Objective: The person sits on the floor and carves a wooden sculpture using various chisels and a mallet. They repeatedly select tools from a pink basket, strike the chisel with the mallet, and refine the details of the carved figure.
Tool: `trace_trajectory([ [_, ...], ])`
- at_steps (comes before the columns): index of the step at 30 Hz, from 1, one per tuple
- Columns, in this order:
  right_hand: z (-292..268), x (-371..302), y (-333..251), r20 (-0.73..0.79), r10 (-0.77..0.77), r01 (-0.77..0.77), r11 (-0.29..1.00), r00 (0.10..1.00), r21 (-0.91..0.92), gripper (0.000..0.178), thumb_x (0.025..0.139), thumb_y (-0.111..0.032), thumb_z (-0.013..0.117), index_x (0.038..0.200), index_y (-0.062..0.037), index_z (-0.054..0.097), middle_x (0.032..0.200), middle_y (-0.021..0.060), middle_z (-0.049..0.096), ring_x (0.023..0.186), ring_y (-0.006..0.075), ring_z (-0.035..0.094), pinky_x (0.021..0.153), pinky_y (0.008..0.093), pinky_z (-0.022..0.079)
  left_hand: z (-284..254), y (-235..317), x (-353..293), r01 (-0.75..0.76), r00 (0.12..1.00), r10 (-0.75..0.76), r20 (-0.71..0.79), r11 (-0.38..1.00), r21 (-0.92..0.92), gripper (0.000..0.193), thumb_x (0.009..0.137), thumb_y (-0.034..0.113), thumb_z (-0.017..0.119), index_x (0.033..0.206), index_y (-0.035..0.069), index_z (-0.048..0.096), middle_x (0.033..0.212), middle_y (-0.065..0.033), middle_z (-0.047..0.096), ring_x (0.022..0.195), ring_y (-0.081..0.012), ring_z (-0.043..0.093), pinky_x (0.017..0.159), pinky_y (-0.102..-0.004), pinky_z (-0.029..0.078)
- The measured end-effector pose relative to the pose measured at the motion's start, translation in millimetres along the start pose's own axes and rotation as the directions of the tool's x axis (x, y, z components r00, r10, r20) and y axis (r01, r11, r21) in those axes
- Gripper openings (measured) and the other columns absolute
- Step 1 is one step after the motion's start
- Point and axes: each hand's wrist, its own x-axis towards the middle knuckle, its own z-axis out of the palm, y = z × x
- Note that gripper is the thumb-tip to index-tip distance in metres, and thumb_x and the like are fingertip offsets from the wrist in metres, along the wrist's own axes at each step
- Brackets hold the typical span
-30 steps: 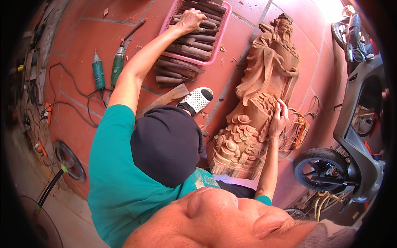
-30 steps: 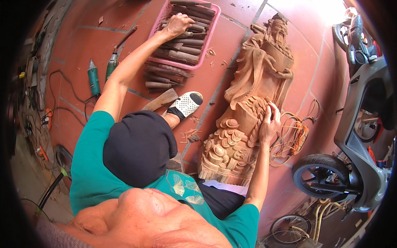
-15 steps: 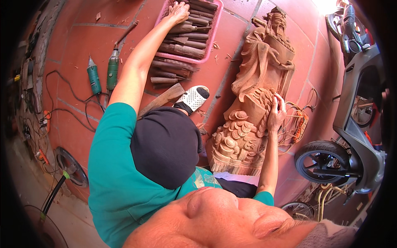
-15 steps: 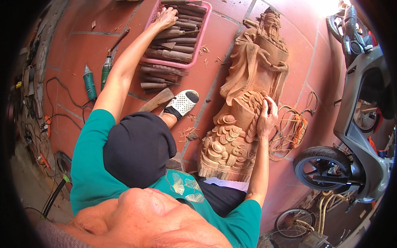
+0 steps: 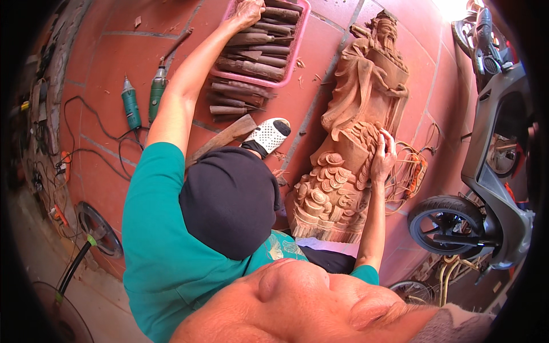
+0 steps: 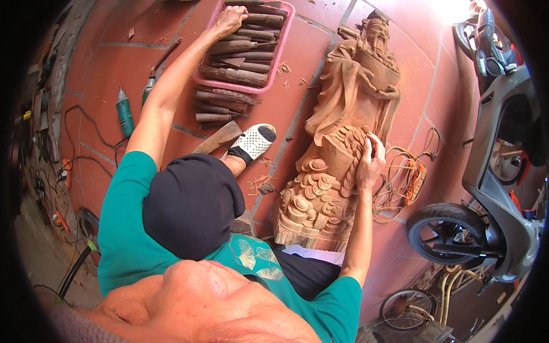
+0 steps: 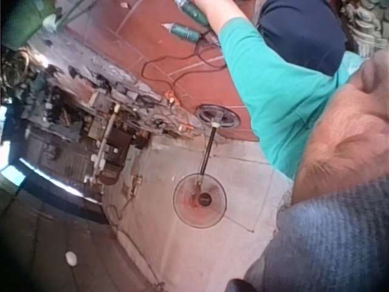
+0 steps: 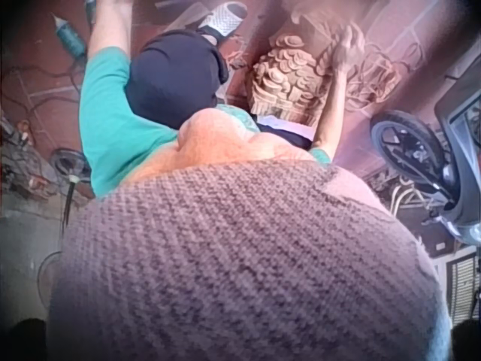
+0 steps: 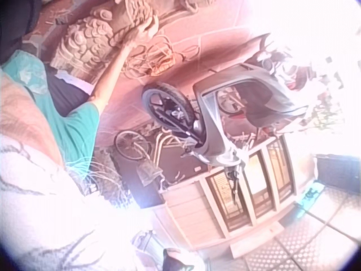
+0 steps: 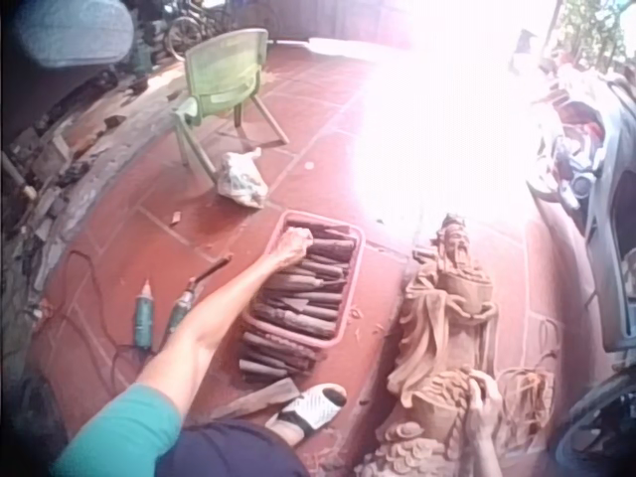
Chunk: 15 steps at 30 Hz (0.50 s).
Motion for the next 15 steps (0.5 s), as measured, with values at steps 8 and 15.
trace_trajectory([
  [8, 1, 1, 5, 0.001, -0.038, 0.038, 0.999, 0.999, -0.003, 0.025, 0.102, -0.018, 0.058, 0.115, 0.0007, 0.067, 0.109, 0.0071, 0.069, 0.103, 0.0144, 0.062, 0.094, 0.0282, 0.047, -37, 8, -16, 0.603, 0.791, -0.213, 0.573, 0.116, -0.789, 0.021, 0.097, 0.019, 0.065, 0.112, 0.005, 0.067, 0.096, -0.0031, 0.068, 0.085, -0.0122, 0.064, 0.076, -0.0276, 0.054],
  [15, 0, 1, 3, 0.001, -0.005, 0.005, 1.0, 1.0, -0.016, 0.024, 0.1, -0.02, 0.06, 0.112, 0.0003, 0.067, 0.112, 0.0129, 0.068, 0.107, 0.0225, 0.064, 0.095, 0.0338, 0.049, -88, 83, -39, 0.547, 0.801, -0.171, 0.574, -0.181, -0.817, 0.03, 0.095, 0.006, 0.065, 0.123, -0.002, 0.058, 0.105, -0.0116, 0.068, 0.097, -0.0192, 0.067, 0.086, -0.0333, 0.059],
])
